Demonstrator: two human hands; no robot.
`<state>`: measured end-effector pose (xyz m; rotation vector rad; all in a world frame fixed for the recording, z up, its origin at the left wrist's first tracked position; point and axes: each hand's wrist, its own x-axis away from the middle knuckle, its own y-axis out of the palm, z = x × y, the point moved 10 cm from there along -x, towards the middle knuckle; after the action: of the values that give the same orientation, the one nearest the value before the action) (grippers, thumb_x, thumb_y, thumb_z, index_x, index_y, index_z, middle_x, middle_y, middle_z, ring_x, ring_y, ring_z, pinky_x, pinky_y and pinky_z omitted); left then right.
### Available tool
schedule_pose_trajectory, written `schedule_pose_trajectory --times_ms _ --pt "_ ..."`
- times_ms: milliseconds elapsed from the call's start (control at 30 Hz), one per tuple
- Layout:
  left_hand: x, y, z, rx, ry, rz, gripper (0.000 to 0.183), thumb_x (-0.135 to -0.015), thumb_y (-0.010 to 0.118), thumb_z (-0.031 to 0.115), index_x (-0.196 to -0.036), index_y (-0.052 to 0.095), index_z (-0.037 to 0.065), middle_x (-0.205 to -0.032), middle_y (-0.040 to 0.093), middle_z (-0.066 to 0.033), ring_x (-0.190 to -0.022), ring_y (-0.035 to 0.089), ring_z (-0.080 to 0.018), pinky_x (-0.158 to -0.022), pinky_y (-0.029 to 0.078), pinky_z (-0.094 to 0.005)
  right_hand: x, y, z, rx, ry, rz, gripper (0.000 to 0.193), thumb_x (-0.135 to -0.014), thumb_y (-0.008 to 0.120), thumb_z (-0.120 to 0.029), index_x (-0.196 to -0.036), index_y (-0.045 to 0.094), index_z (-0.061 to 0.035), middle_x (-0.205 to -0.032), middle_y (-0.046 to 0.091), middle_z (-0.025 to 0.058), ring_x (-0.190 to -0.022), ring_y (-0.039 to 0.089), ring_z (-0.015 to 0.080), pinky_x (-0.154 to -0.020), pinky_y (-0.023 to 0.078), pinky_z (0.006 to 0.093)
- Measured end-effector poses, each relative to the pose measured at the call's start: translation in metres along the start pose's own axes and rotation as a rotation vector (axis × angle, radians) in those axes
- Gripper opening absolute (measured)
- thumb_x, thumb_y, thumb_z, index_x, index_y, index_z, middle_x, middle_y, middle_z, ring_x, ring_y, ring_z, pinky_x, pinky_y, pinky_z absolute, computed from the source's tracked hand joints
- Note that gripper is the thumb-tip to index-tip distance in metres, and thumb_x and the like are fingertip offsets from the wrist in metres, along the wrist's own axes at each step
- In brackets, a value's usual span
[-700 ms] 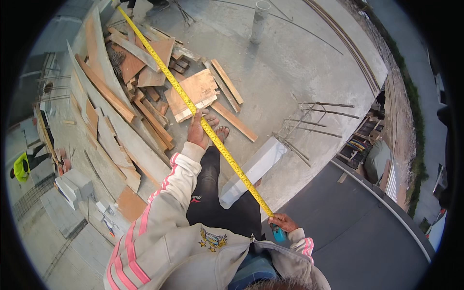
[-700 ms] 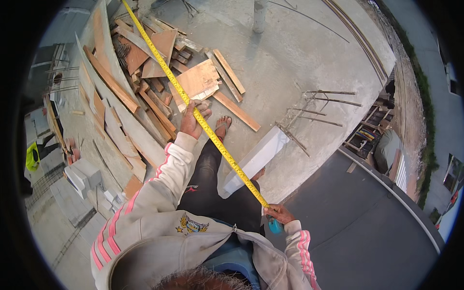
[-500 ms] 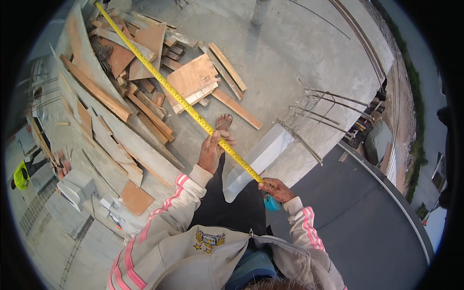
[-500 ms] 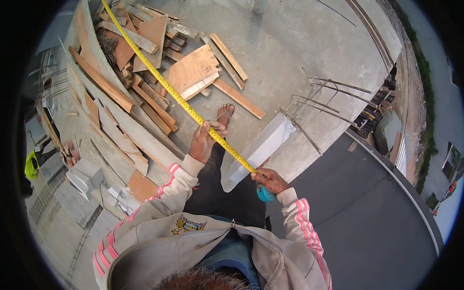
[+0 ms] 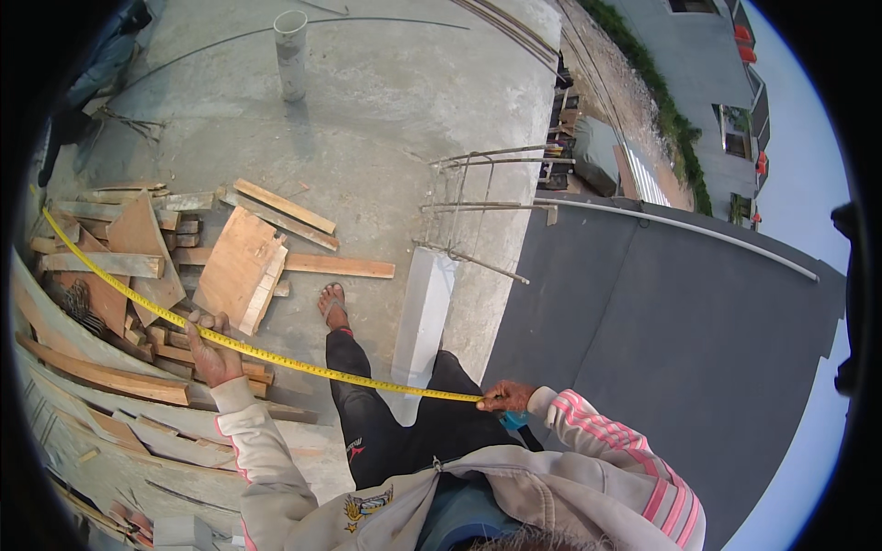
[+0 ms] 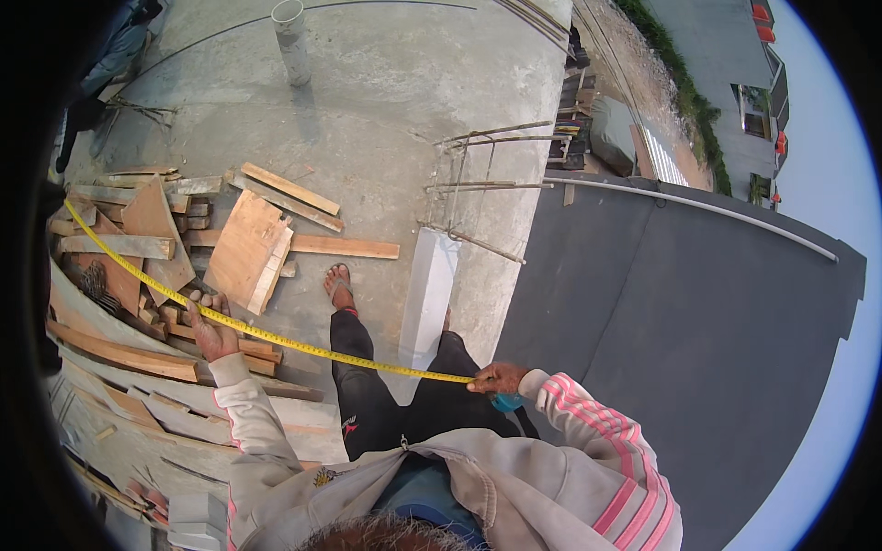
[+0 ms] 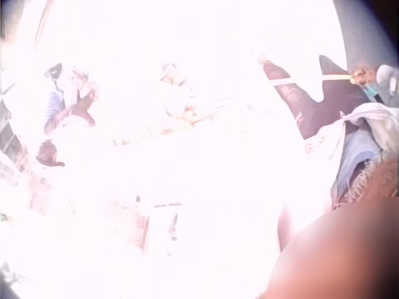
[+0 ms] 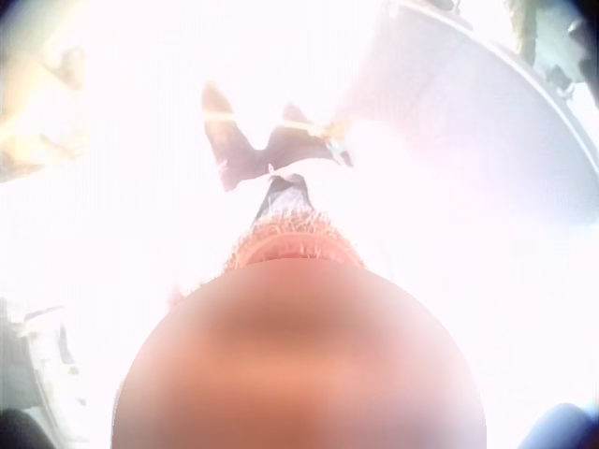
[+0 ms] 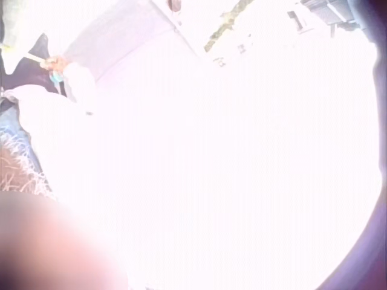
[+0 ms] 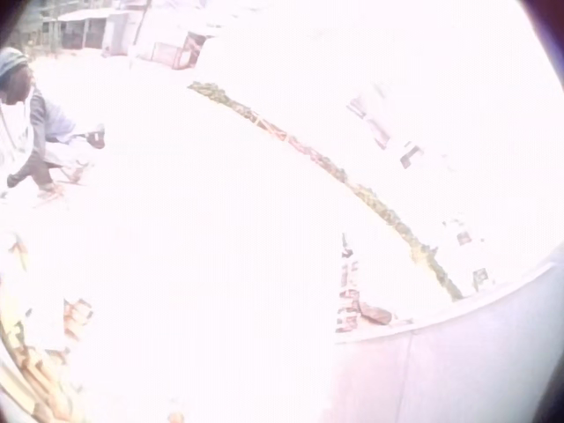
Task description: The person uses a tape measure to measure distances on a construction site floor, then picks up and moves a large flat board and a white concrete block. The person places the block on the floor and uses a hammer to tap it into position.
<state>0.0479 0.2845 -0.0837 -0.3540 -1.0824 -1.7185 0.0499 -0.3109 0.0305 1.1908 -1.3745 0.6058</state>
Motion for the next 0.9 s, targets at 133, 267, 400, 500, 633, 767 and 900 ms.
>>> schedule_pose_trajectory --times_ms 133,267,400,500,633,767,900 --pt "0.061 0.006 -0.037 -0.057 -0.071 -0.089 0.029 -0.101 0.06 0.035 -0.105 0.058 0.006 -0.09 0.059 -0.0076 -0.087 0.058 -0.0203 -0.091 0.049 -0.0373 -0.013 0.003 -0.055 0.169 -0.063 0.009 0.055 -0.094 0.06 -0.06 -0.098 0.068 -0.0055 -0.073 0.055 0.0026 -0.074 0.055 0.0137 -0.07 0.046 0.0322" --pt "0.17 0.017 -0.136 -0.411 -0.3 -0.241 0.026 -0.101 0.058 0.024 -0.107 0.061 -0.001 -0.105 0.064 -0.0148 -0.097 0.065 -0.0271 -0.09 0.053 -0.0389 -0.055 0.007 -0.12 0.09 -0.149 -0.048 0.051 -0.096 0.061 -0.054 -0.093 0.064 -0.0036 -0.07 0.053 0.0013 -0.068 0.054 0.0119 -0.063 0.045 0.0318" --pt "0.255 0.037 -0.212 -0.819 -0.553 -0.67 0.029 -0.1 0.059 0.024 -0.113 0.062 -0.002 -0.116 0.063 -0.0164 -0.107 0.065 -0.0269 -0.095 0.054 -0.0396 -0.065 0.022 -0.128 -0.035 -0.271 -0.093 0.057 -0.094 0.061 -0.059 -0.096 0.067 -0.0025 -0.069 0.055 0.0034 -0.068 0.057 0.0146 -0.064 0.047 0.0328" --pt "0.24 0.042 -0.213 -0.457 -0.613 -0.534 0.032 -0.099 0.06 0.028 -0.114 0.061 0.0 -0.115 0.064 -0.0159 -0.108 0.065 -0.0278 -0.099 0.052 -0.0421 -0.049 0.017 -0.065 -0.034 -0.126 -0.059 0.05 -0.089 0.071 -0.054 -0.089 0.069 -0.0039 -0.066 0.054 0.0007 -0.063 0.054 0.0122 -0.06 0.044 0.0316" --pt "0.134 0.032 -0.153 -0.04 -0.46 -0.294 0.039 -0.101 0.058 0.043 -0.108 0.059 0.004 -0.109 0.065 -0.0153 -0.106 0.065 -0.0301 -0.101 0.049 -0.0448 -0.01 -0.002 0.053 0.007 0.246 0.035 0.049 -0.08 0.081 -0.054 -0.076 0.07 -0.0059 -0.061 0.053 -0.001 -0.06 0.05 0.0109 -0.057 0.041 0.0334" --pt "0.061 0.026 -0.11 -0.099 -0.234 -0.184 0.041 -0.102 0.055 0.044 -0.104 0.06 0.004 -0.106 0.066 -0.0153 -0.104 0.066 -0.0299 -0.098 0.052 -0.0439 0.014 -0.014 0.095 0.119 0.239 0.109 0.054 -0.078 0.08 -0.058 -0.079 0.07 -0.0049 -0.064 0.058 0.005 -0.062 0.057 0.0175 -0.061 0.045 0.0378" --pt "0.104 0.026 -0.17 -0.413 -0.252 -0.207 0.04 -0.102 0.056 0.041 -0.105 0.063 0.002 -0.106 0.065 -0.0136 -0.101 0.065 -0.0275 -0.096 0.051 -0.0411 0.003 -0.022 0.071 0.092 0.138 0.194 0.053 -0.079 0.079 -0.056 -0.086 0.068 -0.005 -0.069 0.063 0.0076 -0.066 0.062 0.0202 -0.064 0.047 0.0389"
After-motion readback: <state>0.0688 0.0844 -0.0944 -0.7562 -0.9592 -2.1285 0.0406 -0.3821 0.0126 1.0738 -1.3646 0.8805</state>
